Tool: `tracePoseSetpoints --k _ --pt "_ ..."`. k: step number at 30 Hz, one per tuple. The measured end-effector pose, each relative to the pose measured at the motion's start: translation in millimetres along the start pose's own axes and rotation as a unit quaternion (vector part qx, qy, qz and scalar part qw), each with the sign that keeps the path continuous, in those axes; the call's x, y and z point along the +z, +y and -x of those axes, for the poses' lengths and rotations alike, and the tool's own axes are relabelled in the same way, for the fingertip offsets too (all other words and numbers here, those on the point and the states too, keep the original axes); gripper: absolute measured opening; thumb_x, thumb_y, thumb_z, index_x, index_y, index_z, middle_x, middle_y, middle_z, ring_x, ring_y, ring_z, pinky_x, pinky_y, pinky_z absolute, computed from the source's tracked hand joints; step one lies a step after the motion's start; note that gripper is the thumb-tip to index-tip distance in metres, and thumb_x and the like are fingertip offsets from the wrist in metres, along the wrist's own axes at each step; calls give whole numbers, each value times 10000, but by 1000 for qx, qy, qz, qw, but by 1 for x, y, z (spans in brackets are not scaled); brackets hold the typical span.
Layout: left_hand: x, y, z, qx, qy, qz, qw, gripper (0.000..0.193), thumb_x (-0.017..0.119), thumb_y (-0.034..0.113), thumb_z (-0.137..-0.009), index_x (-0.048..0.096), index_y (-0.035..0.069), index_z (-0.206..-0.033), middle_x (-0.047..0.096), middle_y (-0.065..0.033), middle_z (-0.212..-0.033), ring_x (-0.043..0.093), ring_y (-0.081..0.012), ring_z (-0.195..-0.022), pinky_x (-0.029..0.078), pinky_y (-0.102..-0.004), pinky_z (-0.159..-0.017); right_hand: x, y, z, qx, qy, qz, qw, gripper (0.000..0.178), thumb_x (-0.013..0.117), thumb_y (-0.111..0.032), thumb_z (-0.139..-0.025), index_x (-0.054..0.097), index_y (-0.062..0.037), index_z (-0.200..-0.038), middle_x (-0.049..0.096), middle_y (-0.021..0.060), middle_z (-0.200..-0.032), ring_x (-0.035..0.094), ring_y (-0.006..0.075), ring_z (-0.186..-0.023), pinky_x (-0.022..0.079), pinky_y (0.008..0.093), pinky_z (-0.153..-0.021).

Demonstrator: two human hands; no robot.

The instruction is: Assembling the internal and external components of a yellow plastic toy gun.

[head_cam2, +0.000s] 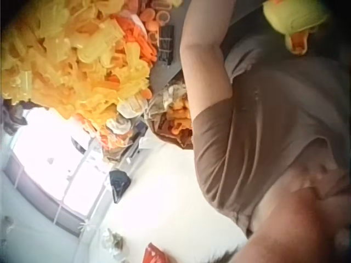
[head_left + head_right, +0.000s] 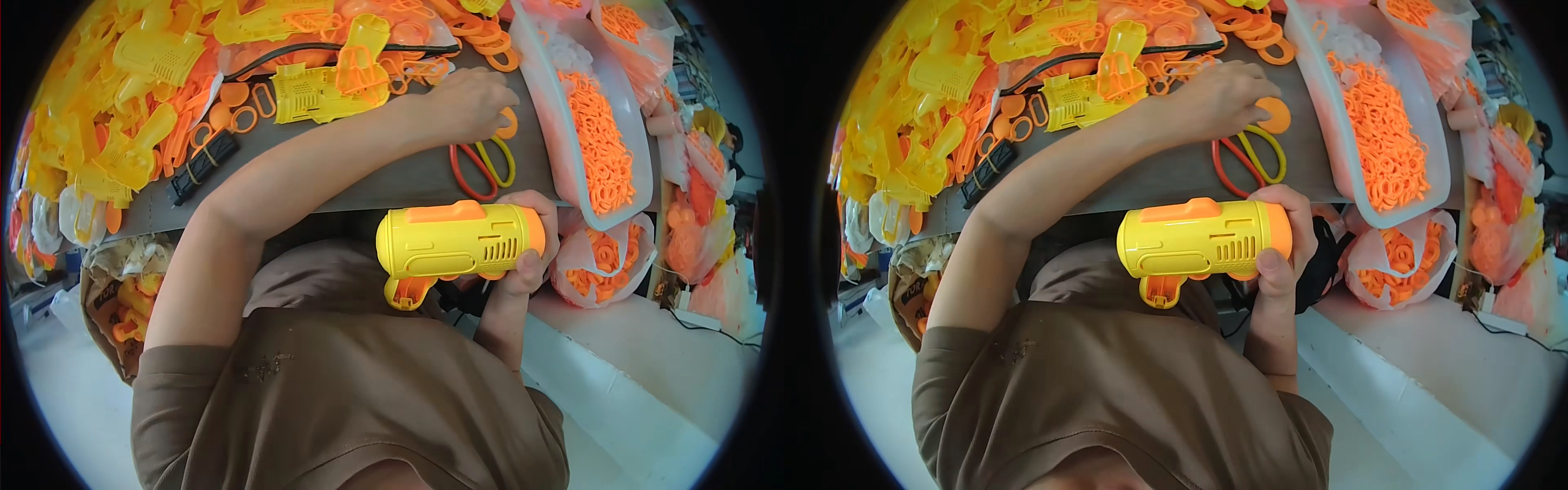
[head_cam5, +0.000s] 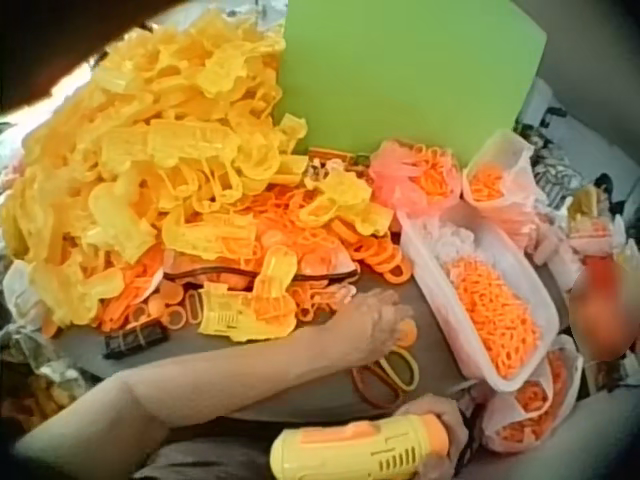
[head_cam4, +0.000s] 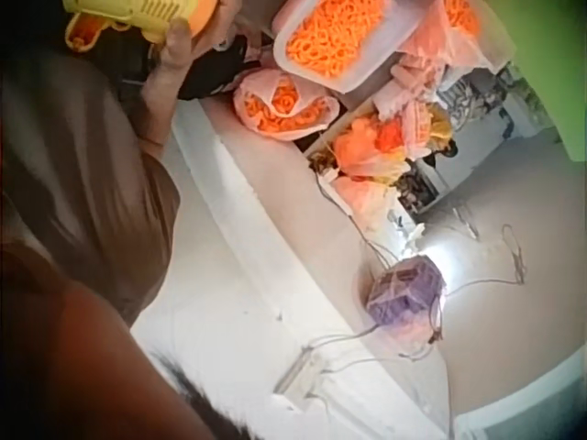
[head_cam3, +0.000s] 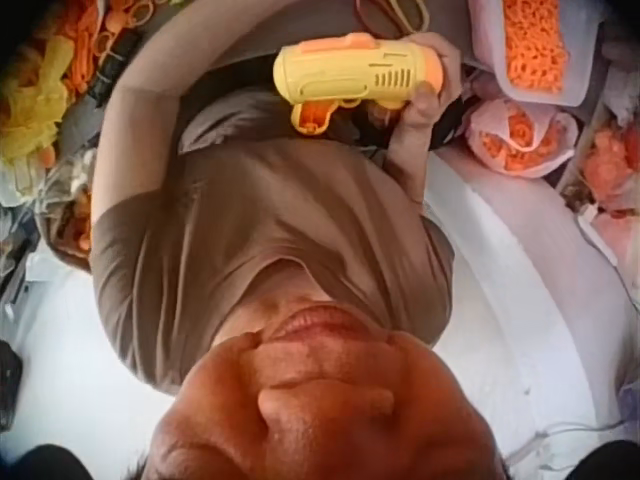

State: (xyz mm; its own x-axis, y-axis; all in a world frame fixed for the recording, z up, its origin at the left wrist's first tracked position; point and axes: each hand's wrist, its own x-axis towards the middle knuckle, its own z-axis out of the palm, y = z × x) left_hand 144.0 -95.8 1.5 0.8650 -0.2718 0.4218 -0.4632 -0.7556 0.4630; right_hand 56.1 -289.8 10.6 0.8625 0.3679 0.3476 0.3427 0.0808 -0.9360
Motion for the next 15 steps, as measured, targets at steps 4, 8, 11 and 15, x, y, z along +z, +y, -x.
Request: tracePoseSetpoints --k 4,8,11,15 --pt "24 16 -39 -19 -121 -76 990 390 635 362 -794 629 72 -1056 585 -130 -1037 549 -294 -1002 458 -416 -815 -14 0 9 10 22 5 1000 684 563 -538 -726 478 63 -1042 546 171 -876 552 225 -781 449 312 -712" --pt "43 45 -39 -102 -236 -117 959 589 563 536 -798 610 12 -1062 558 -182 -1057 521 -341 -1027 427 -449 -834 -21 2 16 2 38 0 999 672 560 -524 -728 470 62 -1046 542 176 -873 545 223 -766 445 314 -702" --pt "66 59 -32 -77 -205 -167 962 679 540 571 -802 580 -48 -1079 533 -229 -1098 489 -390 -1067 397 -461 -875 -25 -1 21 3 51 15 999 671 551 -529 -730 468 59 -1041 539 179 -876 541 219 -760 443 311 -694" --pt "98 75 -25 25 -138 -148 979 719 527 548 -807 532 -86 -1146 487 -277 -1188 421 -439 -1161 341 -475 -957 -25 -14 27 0 63 29 998 668 535 -539 -733 466 55 -1031 530 174 -877 537 217 -760 441 306 -678"
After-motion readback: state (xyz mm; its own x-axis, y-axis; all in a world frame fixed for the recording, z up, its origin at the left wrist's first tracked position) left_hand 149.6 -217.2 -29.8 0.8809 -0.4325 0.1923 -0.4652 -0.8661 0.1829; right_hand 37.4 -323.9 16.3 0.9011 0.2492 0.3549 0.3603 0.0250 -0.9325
